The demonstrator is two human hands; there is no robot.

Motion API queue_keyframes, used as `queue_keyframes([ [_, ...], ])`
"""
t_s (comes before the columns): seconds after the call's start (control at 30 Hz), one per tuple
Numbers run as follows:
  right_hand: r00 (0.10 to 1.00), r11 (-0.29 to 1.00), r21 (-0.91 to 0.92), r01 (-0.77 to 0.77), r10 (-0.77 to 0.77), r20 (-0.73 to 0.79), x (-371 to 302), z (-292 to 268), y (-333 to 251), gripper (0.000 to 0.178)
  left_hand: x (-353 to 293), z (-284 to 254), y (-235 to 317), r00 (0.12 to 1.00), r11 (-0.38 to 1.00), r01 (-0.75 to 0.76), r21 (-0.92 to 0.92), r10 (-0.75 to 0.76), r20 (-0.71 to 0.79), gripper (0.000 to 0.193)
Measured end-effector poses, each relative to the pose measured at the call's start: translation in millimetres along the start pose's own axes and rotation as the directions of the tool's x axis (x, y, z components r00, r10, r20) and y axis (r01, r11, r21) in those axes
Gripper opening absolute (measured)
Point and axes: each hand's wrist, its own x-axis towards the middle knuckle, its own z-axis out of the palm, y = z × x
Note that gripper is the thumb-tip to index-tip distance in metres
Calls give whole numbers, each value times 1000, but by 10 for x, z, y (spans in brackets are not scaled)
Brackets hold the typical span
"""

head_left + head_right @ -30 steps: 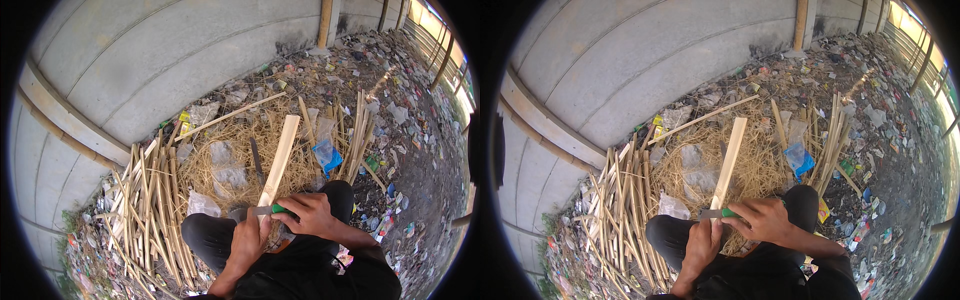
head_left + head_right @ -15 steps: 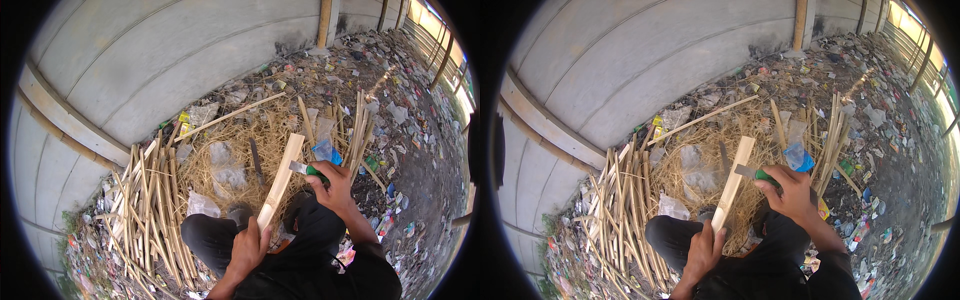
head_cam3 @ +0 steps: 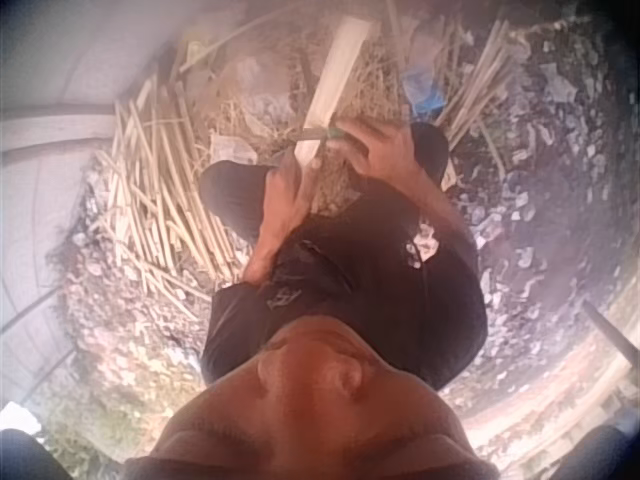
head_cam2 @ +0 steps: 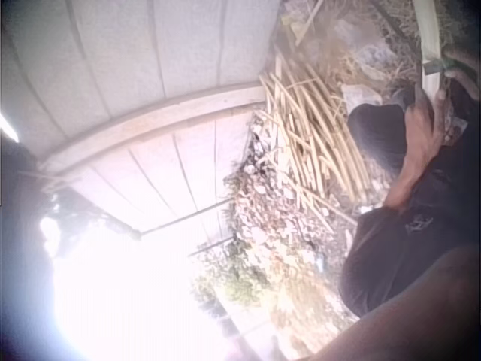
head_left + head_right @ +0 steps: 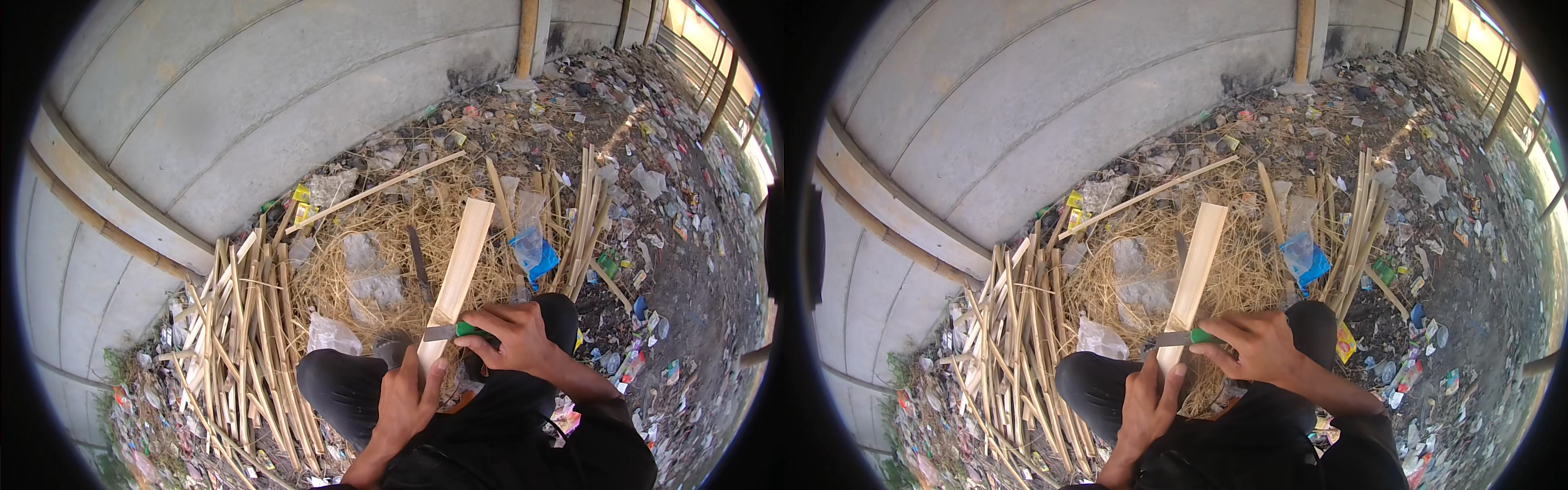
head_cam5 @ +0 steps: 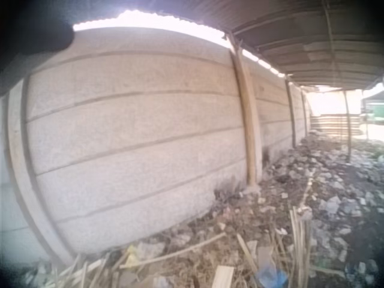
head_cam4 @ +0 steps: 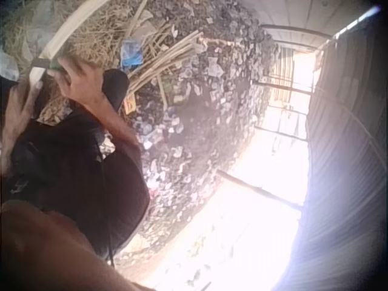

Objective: The person sits on the ground and uses a green utility knife to shave thin strips from a long bamboo pole. They hold the pole with their left hand and scrape the blade along its length with their right hand, creating a pile of bamboo shavings.

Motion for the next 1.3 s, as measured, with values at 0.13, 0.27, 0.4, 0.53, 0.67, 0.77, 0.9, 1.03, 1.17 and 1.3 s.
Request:
queue_keyframes([
  [0.13,995,997,-48,-66,62,-83,99,-98,203,29,-74,-12,-20,997,997,78,-9,-78,18,43],
  [0.27,997,997,-41,-64,63,-39,88,-152,178,26,-107,0,-56,998,998,57,-32,-57,12,43],
  [0.4,988,994,-67,-83,73,-140,159,-151,344,26,-139,-52,-35,995,997,80,-3,-80,55,42],
  [0.53,961,983,-108,-146,115,-252,283,-338,609,26,-253,-19,-108,991,995,99,-7,-98,87,40],
  [0.67,893,926,-119,-359,304,-333,408,-580,844,26,-308,-45,-152,992,998,56,-10,-55,117,39],
  [0.77,844,908,-25,-419,379,-379,393,-680,897,27,-411,-88,-196,991,996,44,75,-52,120,39],
  [0.9,912,949,30,-315,312,-265,370,-583,608,29,-261,-153,-428,996,989,90,118,-93,12,38],
  [1.03,949,946,148,-290,304,-87,310,-427,390,31,-147,-142,-429,997,992,35,123,-27,-68,41],
  [1.17,991,986,106,-131,128,38,203,-187,199,31,-112,-96,-354,998,996,17,91,-11,-60,39],
  [1.3,994,1000,13,-3,1,107,88,-53,98,32,-69,-65,-275,997,999,28,21,-27,-68,38],
])
